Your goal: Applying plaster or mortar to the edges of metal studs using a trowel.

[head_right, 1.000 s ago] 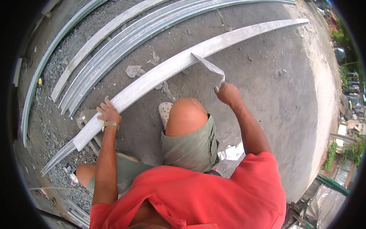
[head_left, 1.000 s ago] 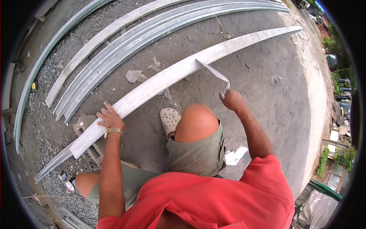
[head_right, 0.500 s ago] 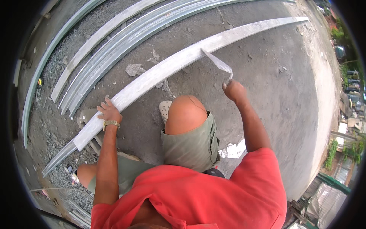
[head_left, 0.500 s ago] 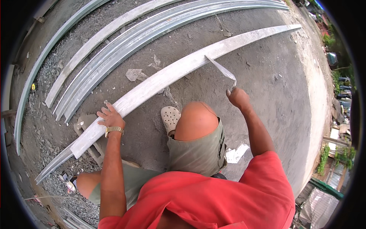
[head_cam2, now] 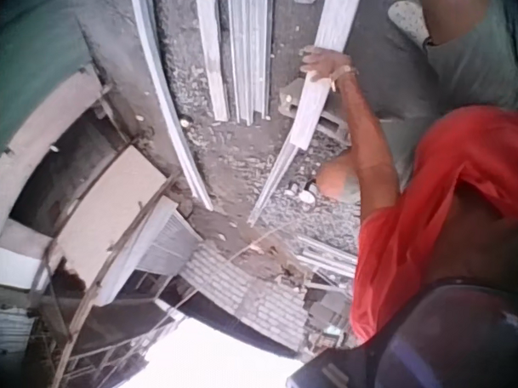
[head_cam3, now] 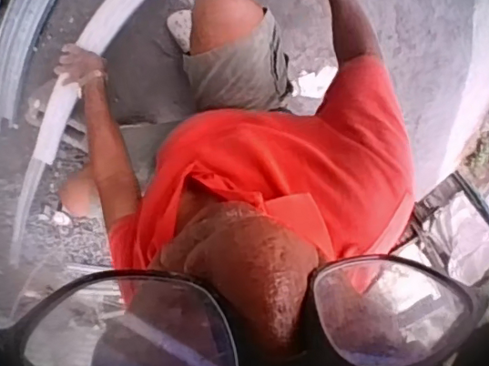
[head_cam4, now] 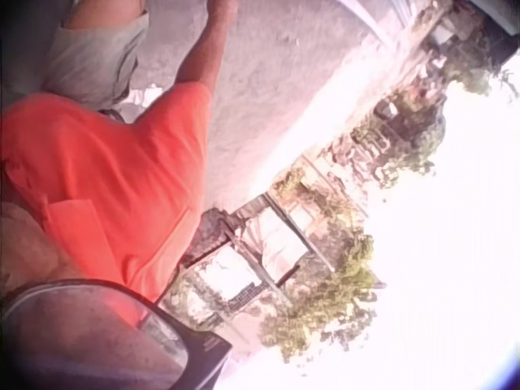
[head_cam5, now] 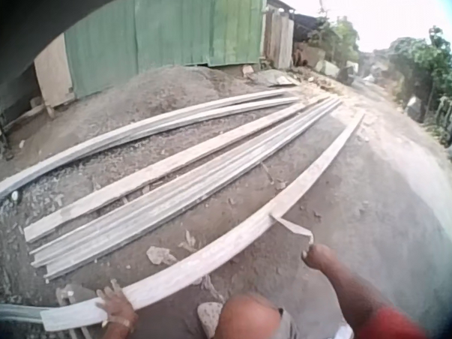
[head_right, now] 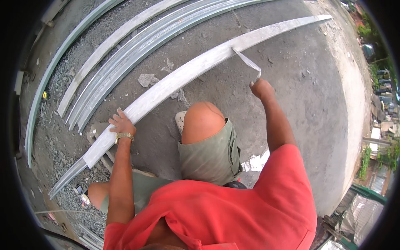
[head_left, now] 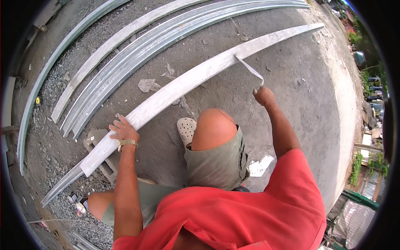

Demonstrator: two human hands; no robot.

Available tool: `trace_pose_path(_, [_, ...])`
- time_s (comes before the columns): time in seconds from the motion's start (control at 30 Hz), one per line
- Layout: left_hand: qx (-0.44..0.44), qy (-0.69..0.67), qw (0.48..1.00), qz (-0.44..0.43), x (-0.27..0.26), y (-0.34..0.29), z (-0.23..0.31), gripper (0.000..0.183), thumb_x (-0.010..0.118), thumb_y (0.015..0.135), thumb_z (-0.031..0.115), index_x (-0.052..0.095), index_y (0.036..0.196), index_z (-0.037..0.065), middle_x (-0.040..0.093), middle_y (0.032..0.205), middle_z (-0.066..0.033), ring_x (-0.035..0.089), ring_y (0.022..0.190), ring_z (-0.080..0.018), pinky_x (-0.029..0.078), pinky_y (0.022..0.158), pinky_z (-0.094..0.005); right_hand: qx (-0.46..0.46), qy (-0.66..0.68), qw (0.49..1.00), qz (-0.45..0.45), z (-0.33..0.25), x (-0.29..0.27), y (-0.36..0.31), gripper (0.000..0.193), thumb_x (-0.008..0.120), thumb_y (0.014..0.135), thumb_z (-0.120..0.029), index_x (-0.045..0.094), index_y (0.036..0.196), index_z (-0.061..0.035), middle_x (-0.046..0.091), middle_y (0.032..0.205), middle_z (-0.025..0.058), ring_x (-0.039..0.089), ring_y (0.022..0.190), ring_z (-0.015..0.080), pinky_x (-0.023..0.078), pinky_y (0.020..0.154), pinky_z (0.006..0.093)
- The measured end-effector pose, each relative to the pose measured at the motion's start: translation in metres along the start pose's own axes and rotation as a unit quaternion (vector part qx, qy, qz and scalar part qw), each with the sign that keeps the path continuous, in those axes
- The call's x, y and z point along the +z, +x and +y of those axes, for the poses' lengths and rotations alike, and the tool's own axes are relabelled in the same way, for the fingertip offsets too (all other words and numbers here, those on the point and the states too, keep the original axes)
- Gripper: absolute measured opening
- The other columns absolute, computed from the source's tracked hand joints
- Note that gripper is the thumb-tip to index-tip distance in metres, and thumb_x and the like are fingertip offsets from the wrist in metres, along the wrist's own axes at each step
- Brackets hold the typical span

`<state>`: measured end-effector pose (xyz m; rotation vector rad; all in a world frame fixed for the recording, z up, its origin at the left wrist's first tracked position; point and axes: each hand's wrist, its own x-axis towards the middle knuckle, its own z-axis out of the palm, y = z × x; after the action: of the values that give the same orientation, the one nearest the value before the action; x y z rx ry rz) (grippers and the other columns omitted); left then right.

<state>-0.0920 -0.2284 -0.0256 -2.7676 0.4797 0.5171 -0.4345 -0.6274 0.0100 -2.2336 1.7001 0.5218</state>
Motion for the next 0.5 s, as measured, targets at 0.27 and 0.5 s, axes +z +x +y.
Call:
trace_pose_path(0.27, [-0.008, 0.009, 1.0, 0.015, -0.009, -0.002, -0.009, 0.09, 0.066, 0.077, 0.011, 0.011, 0.147, 0.004, 0.02, 0.147, -0.0284, 0.012, 0.136, -0.0531, 0.019, 0.1, -0.0723, -0.136, -0.049, 0.989, 0.003, -0.037, 0.022, -0.065, 0.043, 0.053, 0.086, -0.04, 0.067, 0.09, 0.0006, 0.066, 0.094, 0.0239, 0.063, 0.092, 0.0385, 0.05, 0.082, 0.0462])
trace_pose_path(0.5, [0.002, 0.0, 1.0, 0.006, 0.001, 0.002, -0.002, 0.089, 0.066, 0.077, 0.011, 0.011, 0.147, 0.005, 0.021, 0.147, -0.0282, 0.014, 0.136, -0.0531, 0.019, 0.1, -0.0723, 0.012, 0.031, 0.999, -0.015, -0.007, -0.002, -0.003, 0.043, 0.054, 0.086, -0.04, 0.066, 0.094, 0.0005, 0.066, 0.097, 0.0229, 0.063, 0.095, 0.0358, 0.05, 0.083, 0.046])
